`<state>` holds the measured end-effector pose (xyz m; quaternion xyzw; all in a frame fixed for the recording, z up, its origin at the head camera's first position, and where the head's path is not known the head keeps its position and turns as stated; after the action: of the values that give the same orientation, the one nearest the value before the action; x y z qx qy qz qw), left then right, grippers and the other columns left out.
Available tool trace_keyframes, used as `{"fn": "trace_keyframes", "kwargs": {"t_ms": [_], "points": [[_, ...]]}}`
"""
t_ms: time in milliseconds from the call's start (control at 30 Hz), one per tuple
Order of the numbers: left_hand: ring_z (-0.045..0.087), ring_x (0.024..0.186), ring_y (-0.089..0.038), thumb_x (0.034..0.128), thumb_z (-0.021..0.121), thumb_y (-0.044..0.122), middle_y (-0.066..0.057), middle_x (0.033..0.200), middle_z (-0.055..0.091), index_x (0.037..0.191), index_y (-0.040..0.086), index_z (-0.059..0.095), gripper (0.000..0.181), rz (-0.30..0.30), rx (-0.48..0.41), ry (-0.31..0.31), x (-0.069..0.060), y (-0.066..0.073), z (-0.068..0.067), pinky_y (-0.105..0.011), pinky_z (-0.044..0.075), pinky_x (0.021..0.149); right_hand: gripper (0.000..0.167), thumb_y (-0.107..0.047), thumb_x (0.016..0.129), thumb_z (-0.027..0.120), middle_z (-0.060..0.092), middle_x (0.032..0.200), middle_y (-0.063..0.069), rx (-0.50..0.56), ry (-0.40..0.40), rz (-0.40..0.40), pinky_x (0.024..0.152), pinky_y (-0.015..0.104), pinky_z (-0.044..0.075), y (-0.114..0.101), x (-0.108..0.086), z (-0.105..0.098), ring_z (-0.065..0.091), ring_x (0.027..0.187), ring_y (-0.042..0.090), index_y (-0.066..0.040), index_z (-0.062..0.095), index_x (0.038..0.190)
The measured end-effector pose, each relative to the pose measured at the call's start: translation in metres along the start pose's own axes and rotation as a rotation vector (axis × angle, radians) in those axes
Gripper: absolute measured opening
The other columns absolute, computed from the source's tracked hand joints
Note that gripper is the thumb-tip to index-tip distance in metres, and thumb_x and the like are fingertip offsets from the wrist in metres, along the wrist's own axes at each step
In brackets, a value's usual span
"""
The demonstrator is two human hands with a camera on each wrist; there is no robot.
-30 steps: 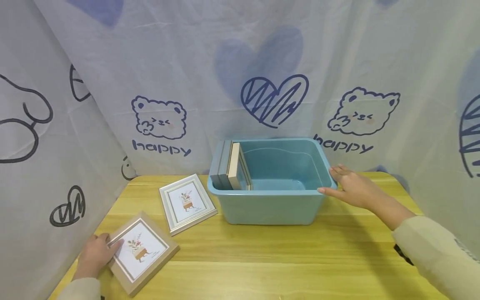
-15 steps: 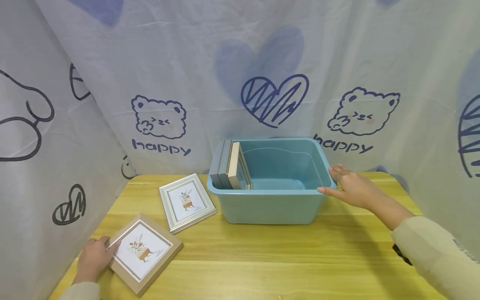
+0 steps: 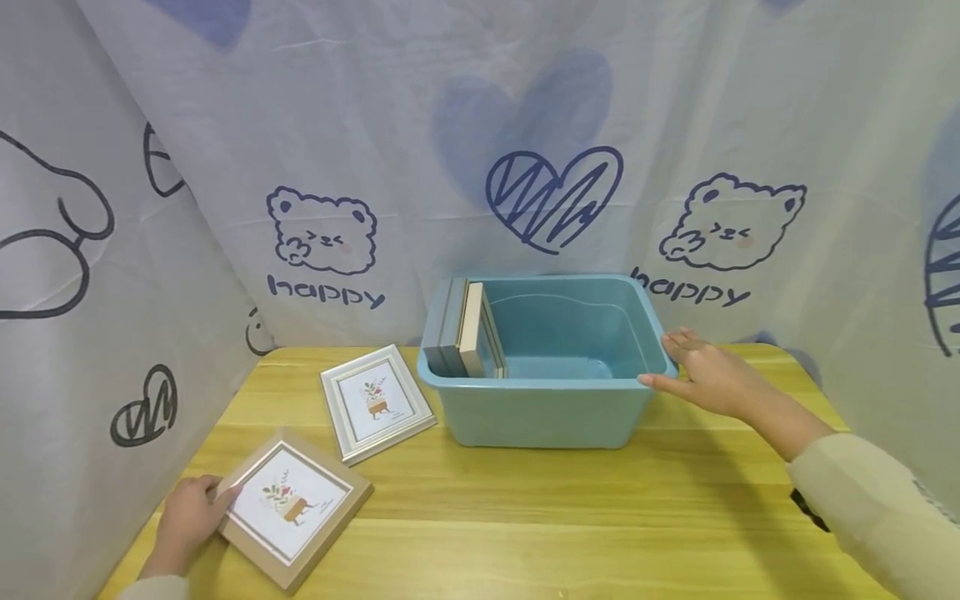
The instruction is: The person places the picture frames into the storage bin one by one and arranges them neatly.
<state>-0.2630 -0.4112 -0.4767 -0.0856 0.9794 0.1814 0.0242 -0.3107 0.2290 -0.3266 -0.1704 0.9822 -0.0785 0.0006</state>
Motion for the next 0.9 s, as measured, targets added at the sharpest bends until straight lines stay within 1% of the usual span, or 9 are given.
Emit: {"fn": "trace_keyframes", "kwargs": {"t_ms": [67, 233, 333, 433, 567, 667, 767, 833, 900], "points": [[0.049, 0.098, -0.054, 0.0907, 0.054, 0.023, -0.042, 0.104, 0.052, 0.109, -0.024, 0.049, 0.05, 0.01, -0.038, -0.007, -0.001, 0.0, -0.001, -0.062, 0.039, 0.088, 0.085, -0.056, 0.089, 0.048, 0.03, 0.141, 0.034, 0.0, 0.0, 0.001, 0.105, 0.061, 0.027, 0.0, 0.0, 0.0, 0.025, 0.132, 0.05, 0.014, 0.035, 0.135], [0.051, 0.096, -0.051, 0.0937, 0.05, 0.024, -0.042, 0.104, 0.052, 0.109, -0.024, 0.045, 0.051, -0.008, -0.104, -0.053, -0.002, 0.0, -0.002, -0.059, 0.041, 0.087, 0.085, -0.057, 0.089, 0.048, 0.03, 0.142, 0.035, 0.0, 0.0, -0.003, 0.105, 0.061, 0.027, 0.0, 0.0, 0.0, 0.025, 0.132, 0.05, 0.014, 0.035, 0.135], [0.054, 0.093, -0.048, 0.0938, 0.05, 0.023, -0.041, 0.102, 0.053, 0.109, -0.023, 0.044, 0.049, 0.011, -0.119, -0.054, -0.002, 0.005, -0.007, -0.058, 0.043, 0.085, 0.085, -0.056, 0.089, 0.048, 0.03, 0.142, 0.034, -0.004, 0.003, -0.003, 0.105, 0.062, 0.027, 0.001, 0.0, -0.001, 0.025, 0.133, 0.05, 0.014, 0.036, 0.135], [0.057, 0.088, -0.043, 0.0917, 0.053, 0.021, -0.039, 0.098, 0.056, 0.107, -0.024, 0.047, 0.048, 0.042, -0.128, -0.035, -0.002, 0.011, -0.014, -0.054, 0.046, 0.081, 0.085, -0.056, 0.089, 0.048, 0.03, 0.142, 0.034, -0.01, 0.002, -0.002, 0.105, 0.062, 0.027, 0.001, -0.001, -0.001, 0.025, 0.133, 0.05, 0.014, 0.035, 0.135], [0.061, 0.081, -0.034, 0.0881, 0.059, 0.018, -0.036, 0.094, 0.06, 0.106, -0.023, 0.05, 0.046, 0.065, -0.151, -0.028, -0.003, 0.015, -0.021, -0.038, 0.052, 0.07, 0.085, -0.056, 0.089, 0.047, 0.03, 0.142, 0.034, -0.012, 0.001, -0.003, 0.104, 0.062, 0.027, 0.0, -0.001, 0.0, 0.025, 0.132, 0.05, 0.014, 0.035, 0.135], [0.062, 0.077, -0.026, 0.0866, 0.062, 0.019, -0.033, 0.093, 0.062, 0.107, -0.023, 0.051, 0.047, 0.063, -0.182, -0.046, -0.004, 0.014, -0.024, -0.025, 0.05, 0.062, 0.085, -0.056, 0.089, 0.048, 0.029, 0.142, 0.034, -0.015, 0.0, -0.005, 0.104, 0.062, 0.027, 0.0, -0.002, 0.0, 0.025, 0.132, 0.05, 0.014, 0.034, 0.135], [0.061, 0.073, -0.015, 0.0873, 0.062, 0.021, -0.03, 0.091, 0.065, 0.112, -0.02, 0.051, 0.049, 0.075, -0.19, -0.057, -0.007, 0.013, -0.028, -0.021, 0.047, 0.059, 0.085, -0.056, 0.089, 0.048, 0.03, 0.142, 0.034, -0.019, 0.003, -0.008, 0.104, 0.062, 0.028, -0.001, -0.002, 0.0, 0.025, 0.132, 0.05, 0.014, 0.034, 0.135], [0.057, 0.068, -0.007, 0.0884, 0.06, 0.02, -0.025, 0.086, 0.067, 0.114, -0.019, 0.052, 0.047, 0.102, -0.194, -0.054, -0.009, 0.014, -0.032, -0.021, 0.046, 0.057, 0.085, -0.056, 0.089, 0.048, 0.03, 0.142, 0.034, -0.021, 0.007, -0.009, 0.104, 0.062, 0.028, -0.001, -0.002, 0.0, 0.026, 0.132, 0.05, 0.014, 0.035, 0.135], [0.055, 0.065, -0.002, 0.0905, 0.056, 0.017, -0.023, 0.084, 0.068, 0.118, -0.018, 0.05, 0.045, 0.122, -0.201, -0.067, -0.01, 0.017, -0.036, -0.021, 0.046, 0.057, 0.084, -0.055, 0.089, 0.048, 0.03, 0.141, 0.035, -0.022, 0.012, -0.01, 0.104, 0.062, 0.028, -0.001, -0.002, -0.001, 0.026, 0.132, 0.05, 0.014, 0.035, 0.135]]}}
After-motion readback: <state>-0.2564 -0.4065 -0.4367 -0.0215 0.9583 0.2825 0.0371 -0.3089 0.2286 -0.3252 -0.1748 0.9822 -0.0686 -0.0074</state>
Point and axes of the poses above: each hand's wrist, its own x-axis towards the middle knuckle, its own z-axis out of the palm, y = z × x, the point moved 10 cm from there along x, towards the middle knuckle
